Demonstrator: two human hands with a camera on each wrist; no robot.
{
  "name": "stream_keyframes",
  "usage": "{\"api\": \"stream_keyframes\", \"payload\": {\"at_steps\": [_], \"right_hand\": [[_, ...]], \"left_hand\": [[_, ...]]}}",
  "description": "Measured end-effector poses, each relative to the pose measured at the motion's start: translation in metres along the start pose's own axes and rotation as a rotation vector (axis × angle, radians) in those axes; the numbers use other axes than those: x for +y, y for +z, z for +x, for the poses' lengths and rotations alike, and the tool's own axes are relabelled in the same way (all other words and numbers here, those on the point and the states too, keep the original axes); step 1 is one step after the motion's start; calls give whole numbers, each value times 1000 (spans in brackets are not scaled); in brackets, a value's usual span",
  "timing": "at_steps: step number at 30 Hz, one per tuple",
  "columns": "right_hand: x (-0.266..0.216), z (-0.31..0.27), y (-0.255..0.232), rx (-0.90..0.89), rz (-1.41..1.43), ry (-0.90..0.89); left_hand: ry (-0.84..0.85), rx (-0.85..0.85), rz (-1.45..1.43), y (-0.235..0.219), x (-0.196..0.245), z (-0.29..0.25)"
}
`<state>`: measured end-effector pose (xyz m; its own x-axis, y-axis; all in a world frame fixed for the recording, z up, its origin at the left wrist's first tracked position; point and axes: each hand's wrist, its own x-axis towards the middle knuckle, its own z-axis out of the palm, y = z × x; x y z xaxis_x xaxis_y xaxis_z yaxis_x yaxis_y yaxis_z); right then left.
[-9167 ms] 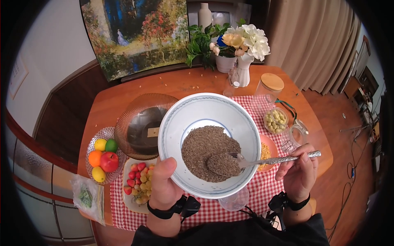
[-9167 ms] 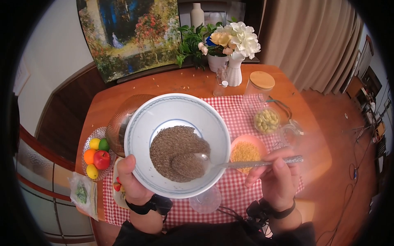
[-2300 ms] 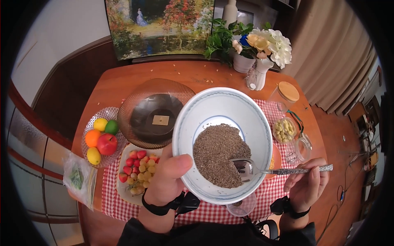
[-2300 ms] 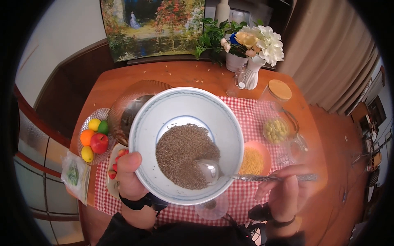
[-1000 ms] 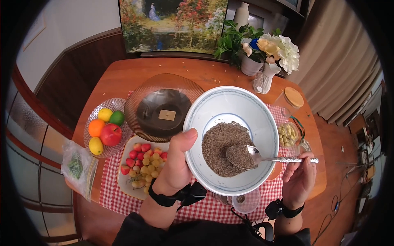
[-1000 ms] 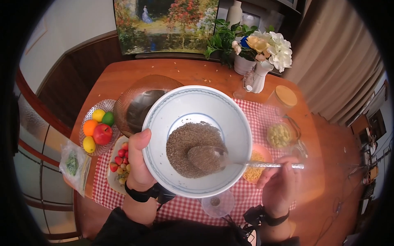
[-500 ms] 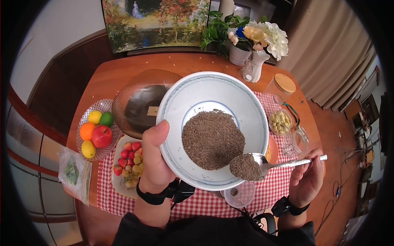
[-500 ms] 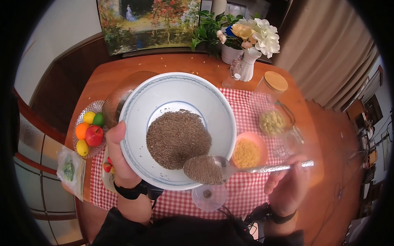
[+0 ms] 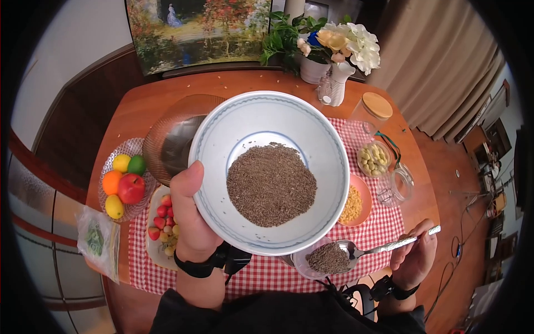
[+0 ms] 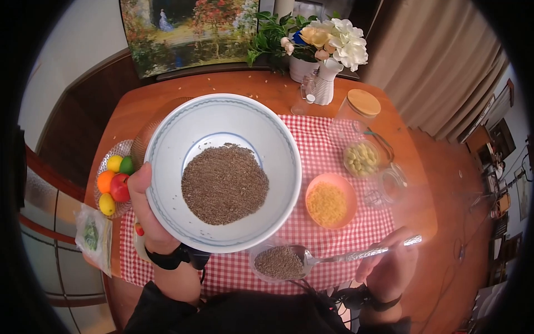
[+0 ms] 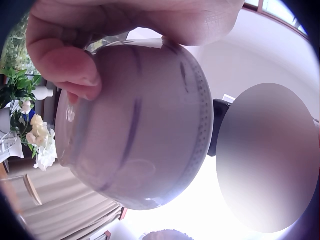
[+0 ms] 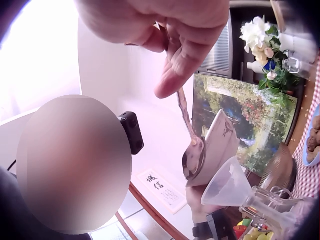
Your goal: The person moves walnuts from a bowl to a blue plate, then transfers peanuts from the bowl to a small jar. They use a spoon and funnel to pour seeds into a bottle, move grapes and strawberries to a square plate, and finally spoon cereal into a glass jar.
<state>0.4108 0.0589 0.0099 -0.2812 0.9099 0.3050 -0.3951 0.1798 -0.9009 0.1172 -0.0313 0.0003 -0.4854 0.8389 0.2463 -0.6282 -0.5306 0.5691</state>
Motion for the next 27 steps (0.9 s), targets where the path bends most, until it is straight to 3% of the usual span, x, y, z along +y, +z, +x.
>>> {"api": "stream_keyframes", "payload": {"at_steps": [5, 14, 27], "right_hand": [[2, -3, -3, -86, -2, 17], [4, -3, -7, -143, -43, 10], [-5, -2, -6, -136, -99, 37]], "left_hand": [[11, 80, 22, -5, 0, -1], [32, 65, -27, -6, 1, -2], [72, 106, -30, -3, 6, -2]]}}
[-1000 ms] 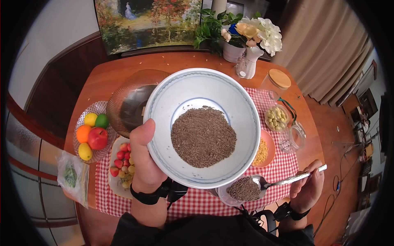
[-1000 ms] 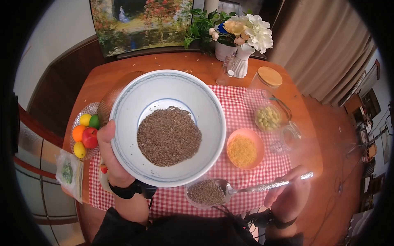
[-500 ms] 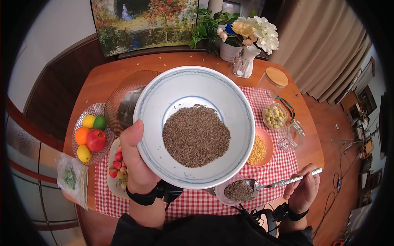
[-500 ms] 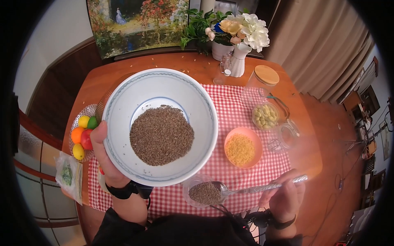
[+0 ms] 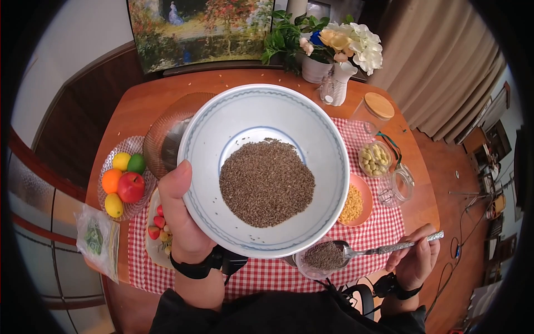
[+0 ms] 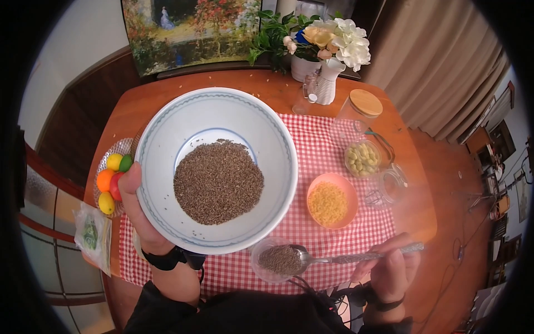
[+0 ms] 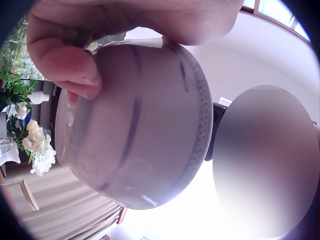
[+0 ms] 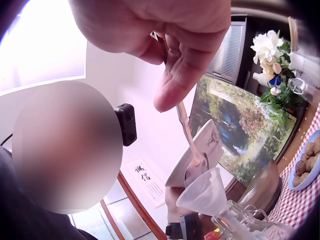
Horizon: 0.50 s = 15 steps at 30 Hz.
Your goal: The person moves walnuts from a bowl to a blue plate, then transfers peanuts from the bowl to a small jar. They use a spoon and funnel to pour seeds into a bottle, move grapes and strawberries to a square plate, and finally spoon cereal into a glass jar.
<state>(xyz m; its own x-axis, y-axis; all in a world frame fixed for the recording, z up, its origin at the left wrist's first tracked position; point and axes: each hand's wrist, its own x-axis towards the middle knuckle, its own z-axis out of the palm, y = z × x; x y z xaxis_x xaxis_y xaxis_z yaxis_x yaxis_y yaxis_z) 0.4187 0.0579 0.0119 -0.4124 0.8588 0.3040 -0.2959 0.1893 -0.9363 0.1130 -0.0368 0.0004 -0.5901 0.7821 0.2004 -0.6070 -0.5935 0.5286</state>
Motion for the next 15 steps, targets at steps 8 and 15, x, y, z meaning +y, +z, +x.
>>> {"api": "stream_keyframes", "payload": {"at_steps": [8, 15], "right_hand": [[-10, -2, 0, -40, -136, -75], [-16, 0, 5, -187, -229, -284]], "left_hand": [[13, 27, 41, 1, 1, 0], [10, 11, 3, -1, 0, 0]]}}
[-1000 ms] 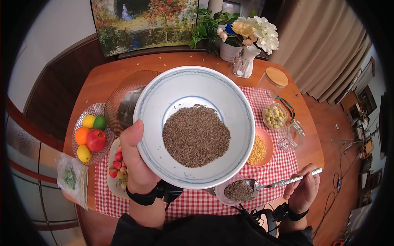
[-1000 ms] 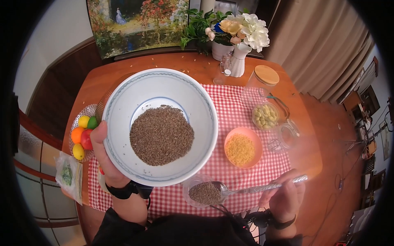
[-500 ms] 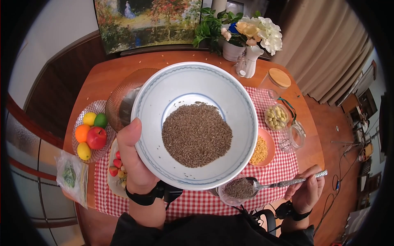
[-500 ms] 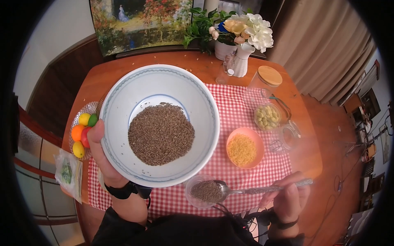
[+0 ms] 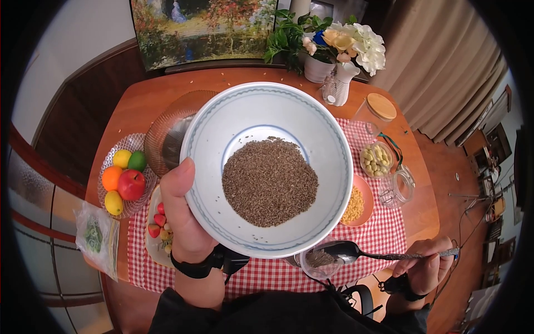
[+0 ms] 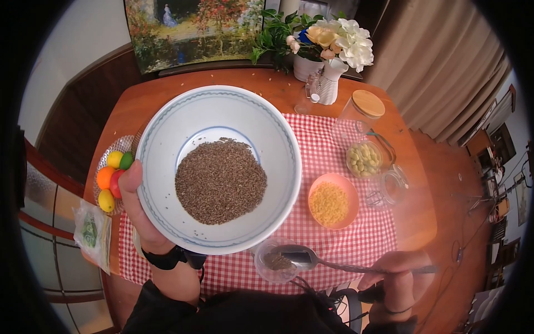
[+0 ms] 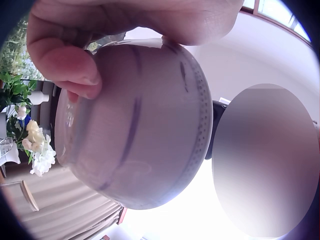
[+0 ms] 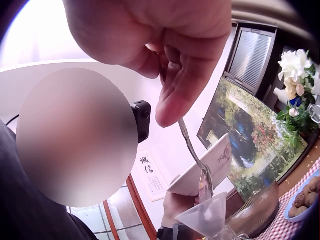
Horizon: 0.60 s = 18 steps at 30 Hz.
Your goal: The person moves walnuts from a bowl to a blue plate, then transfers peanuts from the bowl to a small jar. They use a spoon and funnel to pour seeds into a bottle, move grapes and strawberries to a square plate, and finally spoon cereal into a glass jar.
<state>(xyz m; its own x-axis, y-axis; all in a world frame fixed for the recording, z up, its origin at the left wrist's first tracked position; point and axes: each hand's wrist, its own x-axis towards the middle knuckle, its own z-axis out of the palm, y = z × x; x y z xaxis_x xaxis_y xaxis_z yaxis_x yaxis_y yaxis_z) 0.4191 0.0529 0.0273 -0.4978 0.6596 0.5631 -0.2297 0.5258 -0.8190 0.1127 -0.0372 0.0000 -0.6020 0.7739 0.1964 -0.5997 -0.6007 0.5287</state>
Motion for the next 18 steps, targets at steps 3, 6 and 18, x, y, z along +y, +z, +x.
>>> {"api": "stream_keyframes", "payload": {"at_steps": [3, 6, 18], "right_hand": [[-5, 2, 3, 2, -12, -68], [-5, 0, -7, 28, -20, -112], [6, 33, -17, 54, 175, -117]], "left_hand": [[-15, -8, -15, 0, 0, 0], [-15, -4, 7, -1, 1, 0], [-48, -182, -90, -6, 0, 5]]}}
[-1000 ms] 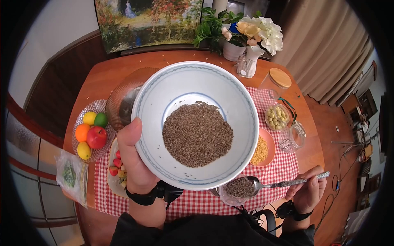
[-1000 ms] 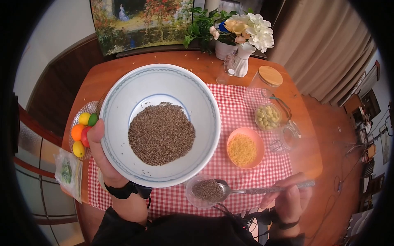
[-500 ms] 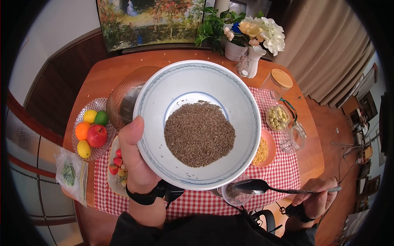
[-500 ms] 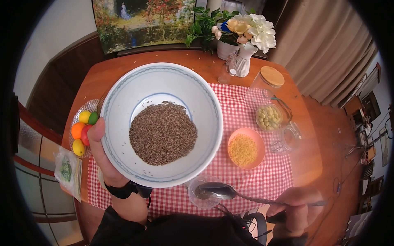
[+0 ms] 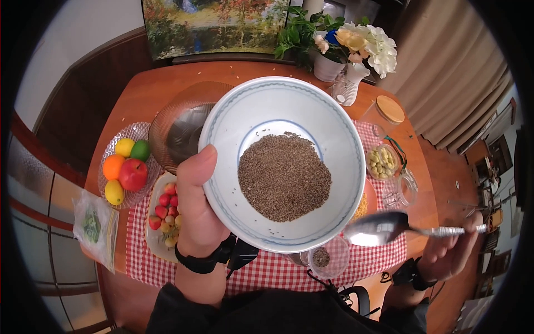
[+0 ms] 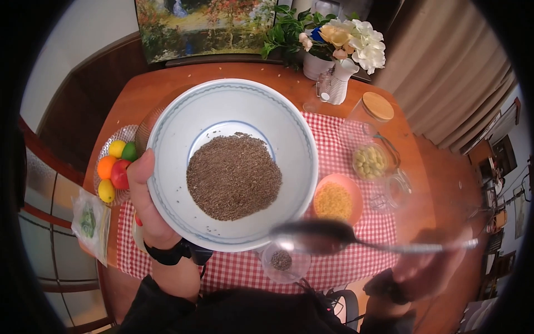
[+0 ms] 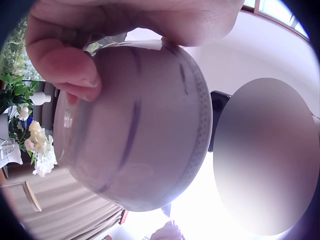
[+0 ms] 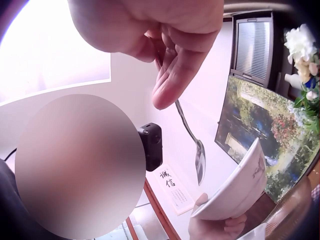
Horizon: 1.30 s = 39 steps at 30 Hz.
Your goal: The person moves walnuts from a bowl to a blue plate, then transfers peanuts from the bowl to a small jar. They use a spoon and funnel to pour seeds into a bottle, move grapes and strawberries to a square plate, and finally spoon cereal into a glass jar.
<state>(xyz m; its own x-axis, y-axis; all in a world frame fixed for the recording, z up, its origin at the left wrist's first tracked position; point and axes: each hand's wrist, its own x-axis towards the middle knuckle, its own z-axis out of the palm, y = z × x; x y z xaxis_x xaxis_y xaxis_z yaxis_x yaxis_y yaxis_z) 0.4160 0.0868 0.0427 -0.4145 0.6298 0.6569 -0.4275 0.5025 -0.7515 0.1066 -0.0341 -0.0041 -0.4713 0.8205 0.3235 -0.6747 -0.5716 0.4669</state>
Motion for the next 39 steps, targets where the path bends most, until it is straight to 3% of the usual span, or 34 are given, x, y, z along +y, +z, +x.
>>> {"api": "stream_keyframes", "payload": {"at_steps": [1, 6, 8, 14, 15, 18, 20, 21, 22, 24, 27, 30, 34, 39], "right_hand": [[6, 5, 5, 3, 180, 69], [32, 30, 54, 233, 203, 224], [43, 37, 63, 79, 142, 214], [66, 43, 77, 29, 125, 302], [66, 47, 74, -178, 140, 294], [76, 51, 70, -345, 255, 365], [92, 42, 47, -361, 297, 440], [99, 36, 41, -360, -91, 437], [103, 37, 37, -487, -358, 447], [109, 40, 41, -961, -823, 291], [125, 45, 66, -1225, -866, 299], [144, 44, 98, -1277, -674, 366], [135, 52, 154, -1279, -974, -89], [154, 45, 156, -1592, -985, -278]], "left_hand": [[-17, 10, 38, 1, 0, 0], [-41, -37, -17, -2, 2, 1], [-63, -28, 42, 3, 4, 1], [44, 15, 73, 2, 12, 2], [63, 0, 35, 0, 14, 1], [101, 46, 18, -3, 20, 2], [106, 0, -47, -10, 25, 1], [106, -24, -49, -13, 28, 2], [105, -48, -51, -16, 30, 2], [139, 26, -124, -14, 32, 2], [204, 56, -133, -17, 35, 3], [244, 40, -161, -20, 38, 1], [318, 13, -124, -22, 40, 0], [601, -60, 207, -23, 38, 0]]}}
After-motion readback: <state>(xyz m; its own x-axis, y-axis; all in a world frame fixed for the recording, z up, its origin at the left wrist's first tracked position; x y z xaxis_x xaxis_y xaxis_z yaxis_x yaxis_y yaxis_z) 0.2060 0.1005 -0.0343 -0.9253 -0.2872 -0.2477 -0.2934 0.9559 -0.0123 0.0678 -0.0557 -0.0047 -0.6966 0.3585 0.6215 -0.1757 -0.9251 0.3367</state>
